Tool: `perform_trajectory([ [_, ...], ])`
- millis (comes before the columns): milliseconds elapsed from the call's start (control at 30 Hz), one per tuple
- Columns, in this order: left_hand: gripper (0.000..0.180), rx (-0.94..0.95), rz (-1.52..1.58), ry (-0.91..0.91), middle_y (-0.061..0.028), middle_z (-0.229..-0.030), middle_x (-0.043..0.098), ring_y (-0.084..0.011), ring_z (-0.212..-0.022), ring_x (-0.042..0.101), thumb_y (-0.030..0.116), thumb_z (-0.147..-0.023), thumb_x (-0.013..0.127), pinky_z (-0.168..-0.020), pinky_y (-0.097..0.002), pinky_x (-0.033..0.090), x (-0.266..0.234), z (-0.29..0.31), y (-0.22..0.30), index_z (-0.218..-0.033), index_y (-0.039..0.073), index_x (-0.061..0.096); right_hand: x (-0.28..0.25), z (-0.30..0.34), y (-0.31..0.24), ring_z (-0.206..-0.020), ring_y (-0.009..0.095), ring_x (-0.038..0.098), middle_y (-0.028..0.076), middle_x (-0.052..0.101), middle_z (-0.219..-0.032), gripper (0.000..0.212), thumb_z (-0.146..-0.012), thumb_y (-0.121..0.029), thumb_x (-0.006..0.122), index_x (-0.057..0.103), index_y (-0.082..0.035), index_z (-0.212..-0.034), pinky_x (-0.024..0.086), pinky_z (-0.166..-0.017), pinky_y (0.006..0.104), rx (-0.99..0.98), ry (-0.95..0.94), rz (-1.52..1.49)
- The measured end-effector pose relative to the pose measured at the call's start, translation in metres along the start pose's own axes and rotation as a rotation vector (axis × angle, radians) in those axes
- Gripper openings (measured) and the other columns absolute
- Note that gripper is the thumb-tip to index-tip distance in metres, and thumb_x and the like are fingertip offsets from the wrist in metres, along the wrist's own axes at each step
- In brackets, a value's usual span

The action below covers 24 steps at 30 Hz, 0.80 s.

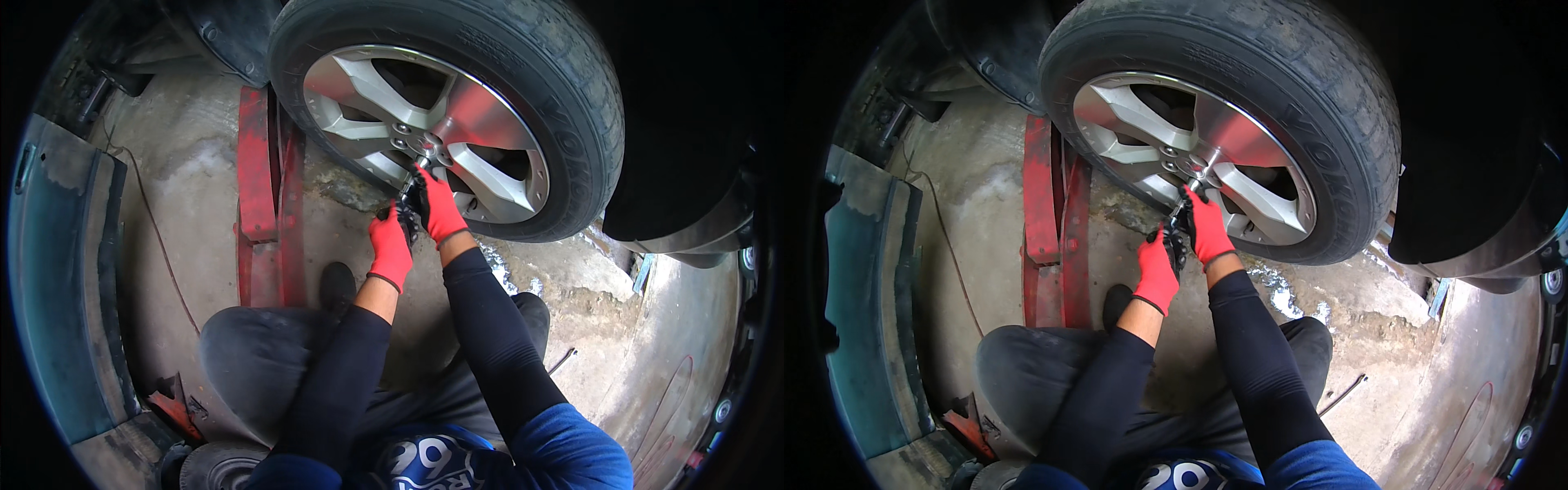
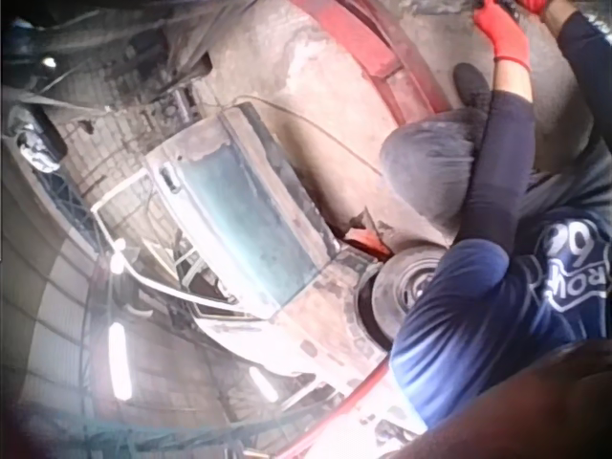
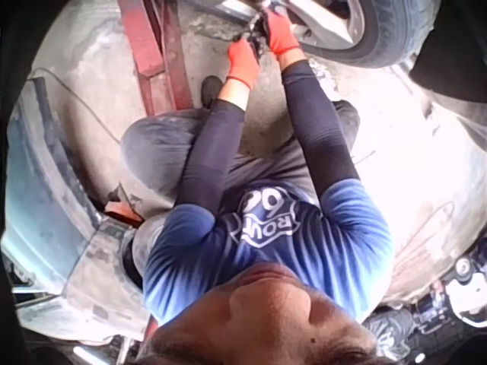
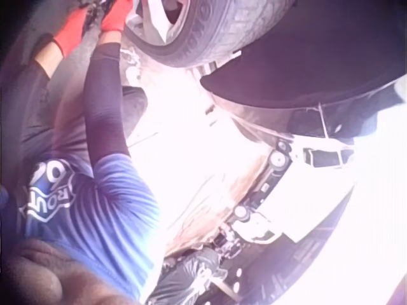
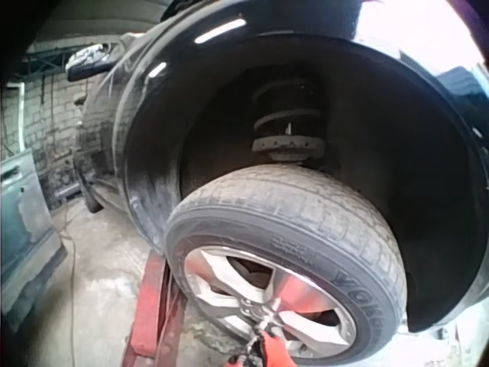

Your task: The person uses a lug wrench to loosen and remove the lug nuts from a car wheel. They then use a floor jack to lift the car, remove the wheel, and place it on the ground.

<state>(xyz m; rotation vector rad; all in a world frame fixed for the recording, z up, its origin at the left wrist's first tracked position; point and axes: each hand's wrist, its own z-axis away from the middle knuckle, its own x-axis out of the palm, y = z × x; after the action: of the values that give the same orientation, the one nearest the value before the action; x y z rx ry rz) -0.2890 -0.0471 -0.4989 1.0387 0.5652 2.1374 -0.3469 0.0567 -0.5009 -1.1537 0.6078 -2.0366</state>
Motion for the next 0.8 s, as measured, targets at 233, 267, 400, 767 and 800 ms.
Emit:
perform_trajectory([
  [233,0.039,0.218,-0.143,-0.025,0.0003,-0.069,0.062,-0.0122,-0.054,0.055,0.044,-0.103,0.052,-0.049,-0.0268,0.042,-0.001,-0.007,-0.011,-0.085,0.011,0.063,-0.004,0.003,0.004,-0.074,0.023,0.066,0.008,0.069,-0.086,0.024,-0.097,-0.028,0.064,0.064,-0.004,-0.099,0.054,-0.069,0.0351,-0.096,-0.05,0.23],
  [267,0.043,0.234,-0.179,-0.081,0.0005,-0.067,0.062,-0.013,-0.051,0.054,0.049,-0.103,0.049,-0.048,-0.0267,0.041,-0.006,-0.009,-0.013,-0.085,0.012,0.063,-0.005,0.003,0.004,-0.074,0.023,0.066,0.009,0.069,-0.087,0.023,-0.097,-0.027,0.065,0.064,-0.004,-0.099,0.055,-0.07,0.0349,-0.054,-0.056,0.158],
  [400,0.029,-0.029,-0.105,-0.026,0.0001,-0.068,0.062,-0.0109,-0.052,0.056,0.034,-0.101,0.059,-0.046,-0.0265,0.041,0.004,0.01,0.009,-0.086,0.009,0.062,0.001,0.015,0.002,-0.073,0.016,0.065,0.007,0.068,-0.085,0.025,-0.095,-0.025,0.069,0.065,-0.001,-0.102,0.053,-0.066,0.0305,0.062,-0.155,-0.185],
  [767,0.043,0.188,-0.257,-0.023,0.0003,-0.072,0.065,-0.013,-0.052,0.059,0.051,-0.1,0.053,-0.047,-0.0278,0.046,-0.004,-0.008,-0.003,-0.089,0.012,0.066,0.003,0.013,0.001,-0.07,0.015,0.062,0.003,0.065,-0.083,0.023,-0.1,-0.026,0.06,0.066,-0.003,-0.099,0.053,-0.067,0.0294,-0.057,-0.105,0.08],
  [800,0.042,0.199,-0.288,-0.035,0.0004,-0.072,0.066,-0.0126,-0.054,0.06,0.052,-0.1,0.054,-0.048,-0.0272,0.046,-0.007,-0.008,-0.004,-0.089,0.013,0.067,0.004,0.015,-0.001,-0.07,0.014,0.062,0.003,0.066,-0.083,0.022,-0.1,-0.025,0.06,0.066,-0.003,-0.099,0.053,-0.067,0.0295,-0.059,-0.083,0.118],
])
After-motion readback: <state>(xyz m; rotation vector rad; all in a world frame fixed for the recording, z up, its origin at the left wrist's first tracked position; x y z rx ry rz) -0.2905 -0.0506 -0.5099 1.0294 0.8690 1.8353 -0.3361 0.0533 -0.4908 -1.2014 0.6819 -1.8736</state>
